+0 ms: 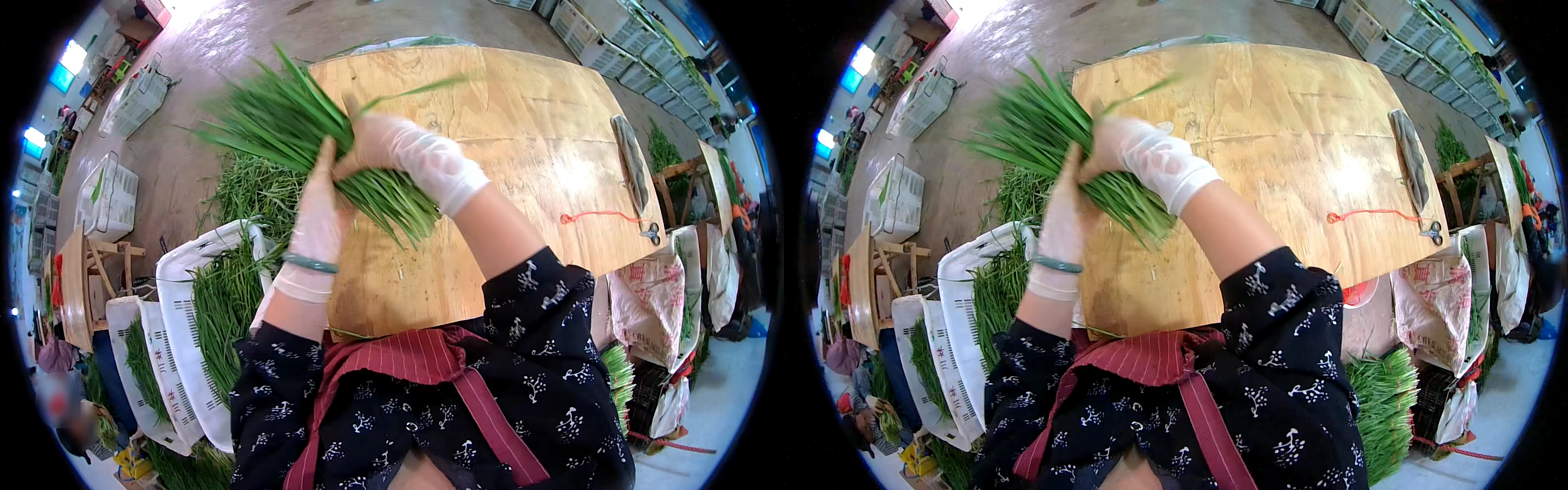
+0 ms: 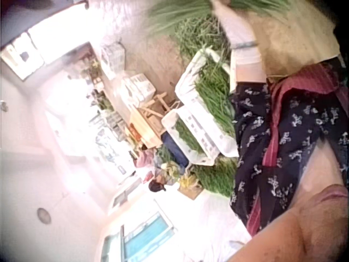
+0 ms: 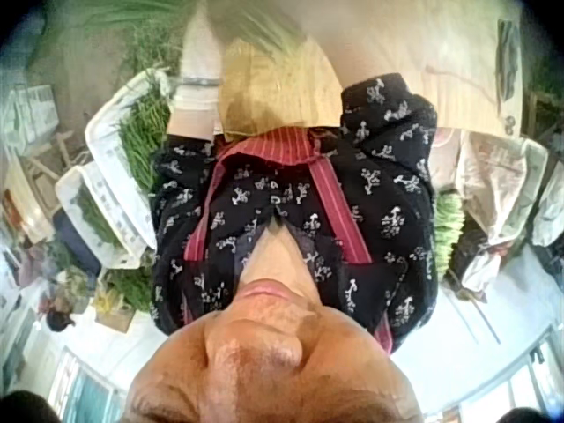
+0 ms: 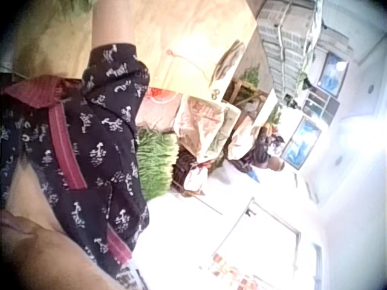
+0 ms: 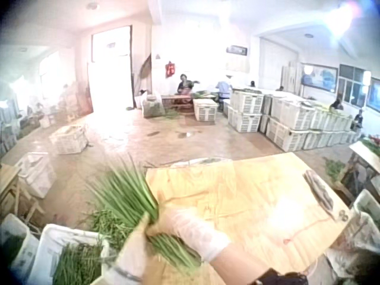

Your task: The person sorts a large bundle of chives by hand on a wooden table, picking through the leaves and roots before placing them into a white plastic basket.

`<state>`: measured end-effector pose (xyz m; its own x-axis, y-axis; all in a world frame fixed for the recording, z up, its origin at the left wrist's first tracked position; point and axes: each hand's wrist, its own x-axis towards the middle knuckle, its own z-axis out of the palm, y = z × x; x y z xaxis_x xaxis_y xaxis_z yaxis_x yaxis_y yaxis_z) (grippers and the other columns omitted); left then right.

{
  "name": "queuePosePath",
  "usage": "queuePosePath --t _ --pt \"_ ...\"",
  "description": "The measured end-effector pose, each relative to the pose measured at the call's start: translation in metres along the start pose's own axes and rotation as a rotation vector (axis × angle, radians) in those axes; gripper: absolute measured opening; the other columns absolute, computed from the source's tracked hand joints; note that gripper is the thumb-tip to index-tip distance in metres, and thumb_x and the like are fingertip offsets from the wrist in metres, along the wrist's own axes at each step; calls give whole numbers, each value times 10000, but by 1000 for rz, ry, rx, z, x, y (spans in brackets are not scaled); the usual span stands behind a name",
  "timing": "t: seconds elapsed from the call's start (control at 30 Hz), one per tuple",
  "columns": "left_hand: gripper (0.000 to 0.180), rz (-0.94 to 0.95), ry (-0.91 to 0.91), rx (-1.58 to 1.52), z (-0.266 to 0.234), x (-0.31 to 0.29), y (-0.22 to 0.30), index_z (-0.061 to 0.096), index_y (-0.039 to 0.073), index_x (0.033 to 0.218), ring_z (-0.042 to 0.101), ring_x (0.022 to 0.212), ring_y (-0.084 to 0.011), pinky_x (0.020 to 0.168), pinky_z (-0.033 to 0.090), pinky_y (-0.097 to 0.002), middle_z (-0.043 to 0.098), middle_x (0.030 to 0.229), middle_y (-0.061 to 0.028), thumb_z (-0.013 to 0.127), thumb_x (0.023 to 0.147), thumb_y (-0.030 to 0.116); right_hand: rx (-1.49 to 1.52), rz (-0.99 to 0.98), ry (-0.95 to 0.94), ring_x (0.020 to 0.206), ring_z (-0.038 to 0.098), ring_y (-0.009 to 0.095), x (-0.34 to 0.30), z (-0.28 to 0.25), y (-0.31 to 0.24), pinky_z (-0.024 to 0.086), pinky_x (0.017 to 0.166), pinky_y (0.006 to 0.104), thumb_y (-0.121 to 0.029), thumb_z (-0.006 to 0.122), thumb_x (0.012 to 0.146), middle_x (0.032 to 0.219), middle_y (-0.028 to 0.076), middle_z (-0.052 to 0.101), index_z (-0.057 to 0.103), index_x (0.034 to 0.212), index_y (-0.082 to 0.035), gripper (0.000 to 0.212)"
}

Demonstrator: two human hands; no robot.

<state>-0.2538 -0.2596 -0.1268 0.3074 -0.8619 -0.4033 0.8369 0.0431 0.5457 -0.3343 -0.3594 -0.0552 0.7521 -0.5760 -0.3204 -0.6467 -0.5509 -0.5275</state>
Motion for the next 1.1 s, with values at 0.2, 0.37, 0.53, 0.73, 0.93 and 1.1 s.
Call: queuePosePath --t 0.2,0.37,0.53,0.73,0.93,1.1 --pt "425 -58 251 6 -23 14 -36 443 71 1241 501 1044 -276 876 441 -462 498 1212 -99 575 865 220 108 -16 -63 1038 548 338 -2 43 47 452 856 351 -474 779 538 1095 261 557 241 1301 81 1086" --pt "365 67 77 69 -23 26 -42 486 58 1204 483 1116 -256 965 365 -463 529 1200 -81 502 901 260 -19 -74 -132 1067 517 372 -18 40 51 444 867 349 -436 808 507 1209 277 472 28 1393 17 1265" --pt "420 -197 4 -130 18 76 -54 450 68 1249 429 1177 -282 1020 294 -456 467 1288 -101 476 901 301 -254 89 46 1053 526 361 -6 28 86 461 855 390 -222 792 543 1229 237 440 57 1424 -138 1150" --pt "433 -120 -273 -165 114 123 -57 418 46 1253 438 1150 -266 1037 282 -431 465 1267 -99 461 913 310 -423 170 473 970 581 311 5 -46 119 500 767 385 -62 654 701 1138 155 499 170 1405 -212 867" --pt "483 -207 -532 99 167 159 -48 364 10 1287 374 1214 -302 1068 240 -435 404 1310 -167 478 907 285 -422 301 557 1044 537 332 4 -107 156 478 837 397 -15 666 621 1262 166 427 140 1406 -248 973" --pt "466 652 -554 1754 109 162 -28 450 62 1241 512 1060 -309 964 391 -384 579 1067 -174 453 789 -51 -416 541 233 1097 505 341 26 -80 261 437 909 388 -98 716 583 1274 197 428 80 1423 -197 1058"
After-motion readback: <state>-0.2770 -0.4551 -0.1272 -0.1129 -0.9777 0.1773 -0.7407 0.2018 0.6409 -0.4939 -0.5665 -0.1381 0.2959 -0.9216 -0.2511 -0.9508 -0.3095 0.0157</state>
